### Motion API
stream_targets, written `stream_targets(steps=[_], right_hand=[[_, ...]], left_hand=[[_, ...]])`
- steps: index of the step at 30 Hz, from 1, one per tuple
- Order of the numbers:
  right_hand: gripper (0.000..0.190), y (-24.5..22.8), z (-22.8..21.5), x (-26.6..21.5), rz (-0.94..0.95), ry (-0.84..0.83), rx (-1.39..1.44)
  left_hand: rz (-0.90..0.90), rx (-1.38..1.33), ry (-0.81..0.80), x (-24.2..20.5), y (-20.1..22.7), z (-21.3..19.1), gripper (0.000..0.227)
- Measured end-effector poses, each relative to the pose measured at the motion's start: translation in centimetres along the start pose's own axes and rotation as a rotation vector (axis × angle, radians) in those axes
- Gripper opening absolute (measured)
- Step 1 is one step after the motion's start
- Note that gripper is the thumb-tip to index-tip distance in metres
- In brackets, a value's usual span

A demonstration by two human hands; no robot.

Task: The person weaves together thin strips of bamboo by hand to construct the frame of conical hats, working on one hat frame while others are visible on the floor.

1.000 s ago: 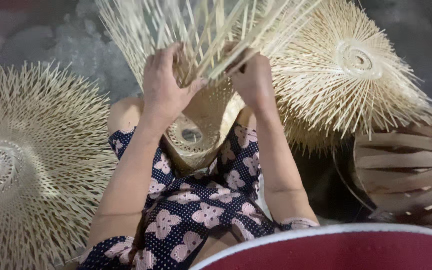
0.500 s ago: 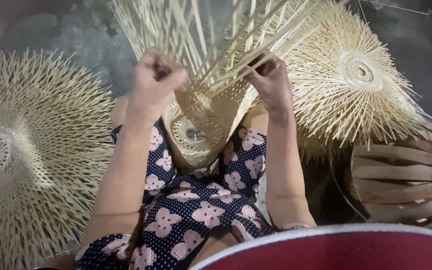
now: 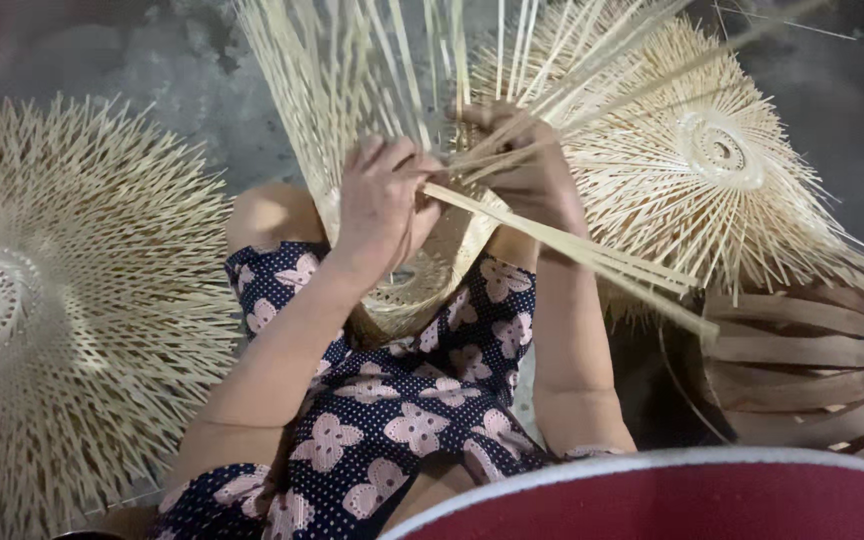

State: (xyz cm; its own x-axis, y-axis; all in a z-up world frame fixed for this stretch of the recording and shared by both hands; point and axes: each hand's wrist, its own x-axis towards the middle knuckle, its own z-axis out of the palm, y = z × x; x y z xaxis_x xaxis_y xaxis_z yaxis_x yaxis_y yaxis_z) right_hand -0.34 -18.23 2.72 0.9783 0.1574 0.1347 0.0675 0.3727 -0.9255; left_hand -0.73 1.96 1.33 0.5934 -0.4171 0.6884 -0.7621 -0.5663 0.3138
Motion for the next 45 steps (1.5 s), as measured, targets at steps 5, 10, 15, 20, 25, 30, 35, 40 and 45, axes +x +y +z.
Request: stream_targets(steps=[5,10,15,20,25,30,35,40,45], right_hand=[[0.033,0.4,1.2,-0.4,-0.166,-0.060,-0.356],[0.026,0.5,-3.7,-1.1,-0.358,-0.362,-0.210],[0.030,0.8,-5.4,-1.5,-0.360,-0.407,-0.235],[0.035,2.2,-1.2,-0.8,-0.342,0.122,-0.375],[0.027,1.2,2.4,0.6,-0.451,0.226,-0.420],[0.018,-2.0,2.3,0.5,0.089,0.347,-0.824],[0.023,-1.8,3.9,-1.4,-0.326,-0.008,-0.712],[0.015,0.1,2.8,0.9,-0.249,0.073,-1.221],[0.020,0.7,-1.1,-2.3,-0.351,-0.283,-0.196]], left_hand=[[-0.150,-0.299,-0.122,0.8,-0.5,-1.8,0.027],[-0.507,-0.379,-0.294,2.0,-0.3,-1.7,0.023],[-0.251,-0.207,-0.169,1.6,-1.4,0.8,0.014],[0.007,-0.094,-0.129,0.1,-2.5,1.1,0.010],[-0.074,-0.448,-0.108,-0.4,-2.0,-1.2,0.014],[-0.208,-0.517,-0.105,-0.4,-2.6,-1.3,0.025],[-0.216,-0.421,-0.142,-1.0,-2.8,0.5,0.017],[0.086,-0.492,0.100,-1.4,-3.1,0.4,0.020],[-0.160,-0.322,-0.067,-0.4,-2.8,0.5,0.015]])
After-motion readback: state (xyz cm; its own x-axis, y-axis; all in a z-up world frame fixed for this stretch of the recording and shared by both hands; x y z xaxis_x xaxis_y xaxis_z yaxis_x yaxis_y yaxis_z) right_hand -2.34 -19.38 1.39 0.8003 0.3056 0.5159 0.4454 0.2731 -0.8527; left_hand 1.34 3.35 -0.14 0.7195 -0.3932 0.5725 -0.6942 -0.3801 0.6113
